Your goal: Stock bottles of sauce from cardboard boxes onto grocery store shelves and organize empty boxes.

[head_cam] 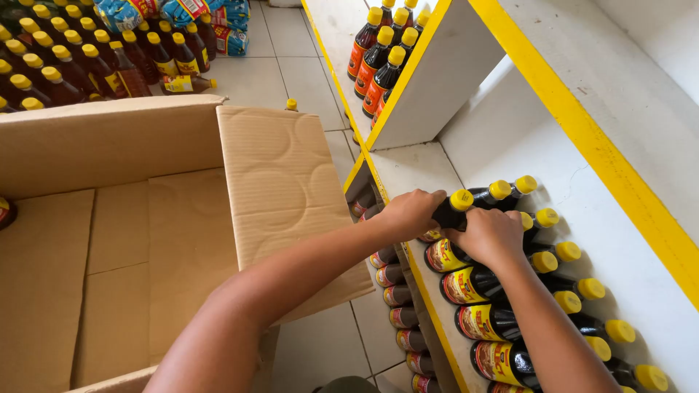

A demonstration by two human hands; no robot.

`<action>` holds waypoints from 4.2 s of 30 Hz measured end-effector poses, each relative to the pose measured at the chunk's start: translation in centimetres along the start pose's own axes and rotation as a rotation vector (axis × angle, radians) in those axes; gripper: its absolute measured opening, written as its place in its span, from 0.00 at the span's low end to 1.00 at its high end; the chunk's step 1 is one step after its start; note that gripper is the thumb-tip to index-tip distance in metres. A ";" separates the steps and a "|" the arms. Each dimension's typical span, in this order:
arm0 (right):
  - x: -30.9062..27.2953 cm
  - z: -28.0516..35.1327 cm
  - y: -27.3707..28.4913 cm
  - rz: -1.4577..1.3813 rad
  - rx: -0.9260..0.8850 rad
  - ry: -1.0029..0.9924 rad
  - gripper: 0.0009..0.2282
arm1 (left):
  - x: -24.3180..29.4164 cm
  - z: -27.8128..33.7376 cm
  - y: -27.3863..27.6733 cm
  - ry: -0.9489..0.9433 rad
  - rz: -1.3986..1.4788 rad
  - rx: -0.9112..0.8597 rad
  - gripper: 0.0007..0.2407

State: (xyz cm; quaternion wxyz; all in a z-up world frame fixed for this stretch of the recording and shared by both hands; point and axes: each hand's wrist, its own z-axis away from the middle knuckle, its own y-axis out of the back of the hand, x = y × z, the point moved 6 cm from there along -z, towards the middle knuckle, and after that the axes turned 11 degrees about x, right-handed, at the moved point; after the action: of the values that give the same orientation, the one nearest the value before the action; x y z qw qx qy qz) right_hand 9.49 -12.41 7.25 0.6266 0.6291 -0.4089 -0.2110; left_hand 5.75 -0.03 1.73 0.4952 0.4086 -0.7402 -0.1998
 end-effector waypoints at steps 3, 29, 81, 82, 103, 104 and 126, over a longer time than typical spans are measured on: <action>0.3 -0.1 -0.5 0.026 0.009 0.019 0.23 | -0.2 0.0 -0.5 0.007 -0.021 -0.004 0.19; 2.8 1.3 4.3 -0.163 0.132 -0.091 0.19 | 1.8 -1.4 2.7 0.040 -0.083 -0.057 0.19; -87.1 2.7 2.9 -1.157 0.118 0.837 0.20 | -35.5 52.2 53.1 0.970 -0.584 0.954 0.08; -86.6 2.5 3.0 -1.156 0.124 0.826 0.20 | -35.9 51.8 52.7 0.961 -0.580 0.949 0.08; -61.6 7.0 18.5 -0.681 0.281 0.818 0.22 | -13.1 42.1 51.3 0.459 -0.302 0.956 0.11; -59.0 7.6 19.1 -0.722 0.294 0.807 0.21 | -11.7 40.9 50.5 0.414 -0.229 0.936 0.11; -10.9 7.9 12.7 -0.831 0.543 0.255 0.20 | 11.0 11.6 25.7 -0.142 0.123 0.469 0.15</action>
State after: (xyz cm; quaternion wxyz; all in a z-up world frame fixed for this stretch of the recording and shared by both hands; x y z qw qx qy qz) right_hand -6.17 -7.27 15.80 0.3485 0.8994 -0.0846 -0.2499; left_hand -17.01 4.90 21.03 0.3449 0.4516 -0.8226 -0.0202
